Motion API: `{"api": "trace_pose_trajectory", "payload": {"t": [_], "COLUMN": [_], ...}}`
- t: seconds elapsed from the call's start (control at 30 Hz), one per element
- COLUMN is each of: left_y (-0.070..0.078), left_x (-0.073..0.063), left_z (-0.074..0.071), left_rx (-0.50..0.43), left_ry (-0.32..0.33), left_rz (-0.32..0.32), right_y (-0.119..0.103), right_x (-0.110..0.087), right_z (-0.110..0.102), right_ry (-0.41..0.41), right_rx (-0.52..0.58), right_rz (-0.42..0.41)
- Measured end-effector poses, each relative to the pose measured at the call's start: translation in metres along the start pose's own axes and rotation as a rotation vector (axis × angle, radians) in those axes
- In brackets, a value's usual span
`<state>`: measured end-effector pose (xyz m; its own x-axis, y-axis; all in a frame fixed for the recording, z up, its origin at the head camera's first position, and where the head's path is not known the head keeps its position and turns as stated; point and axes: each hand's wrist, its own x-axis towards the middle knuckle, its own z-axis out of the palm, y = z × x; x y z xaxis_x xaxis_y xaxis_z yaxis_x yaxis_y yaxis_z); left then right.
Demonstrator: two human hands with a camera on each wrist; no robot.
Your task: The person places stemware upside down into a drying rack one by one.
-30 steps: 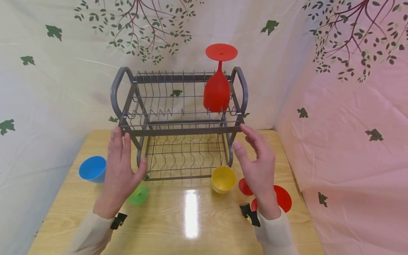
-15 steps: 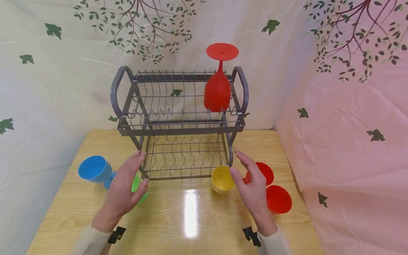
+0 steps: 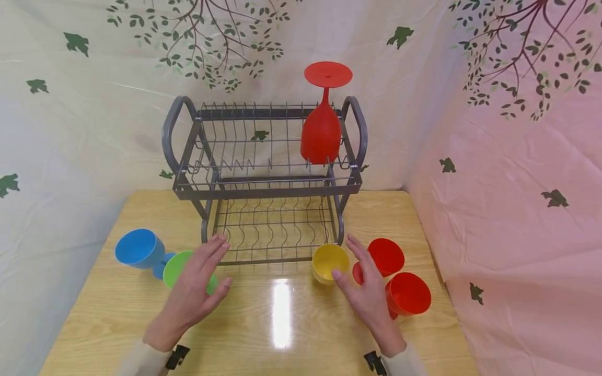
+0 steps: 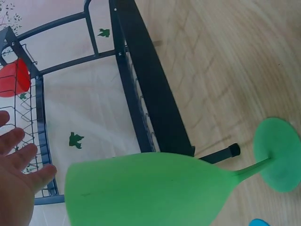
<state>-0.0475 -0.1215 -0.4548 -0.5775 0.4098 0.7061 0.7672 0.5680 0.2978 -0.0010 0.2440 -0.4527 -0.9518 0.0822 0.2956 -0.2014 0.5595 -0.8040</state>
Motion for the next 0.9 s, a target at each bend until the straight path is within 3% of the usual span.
{"api": "trace_pose_trajectory", "payload": {"t": [0.23,0.57,0.9], "left_y": [0.003,0.011,0.011], "left_x": [-0.011,-0.02,-0.021], "left_z": [0.005,0.014,0.019], "left_rx": [0.024,0.047,0.064], "left_ry": [-0.171,-0.285,-0.277], "left_rz": [-0.122,-0.192,-0.176], "right_y": [0.016,0.038,0.059], "right_x": [-0.009,-0.018,-0.021], "right_z": [0.01,0.022,0.031], "right_ry": [-0.077,-0.122,-0.133], "right_rx": [-0.026,0.022,0.146], "right_rz": [0.127,0.225,0.261]}}
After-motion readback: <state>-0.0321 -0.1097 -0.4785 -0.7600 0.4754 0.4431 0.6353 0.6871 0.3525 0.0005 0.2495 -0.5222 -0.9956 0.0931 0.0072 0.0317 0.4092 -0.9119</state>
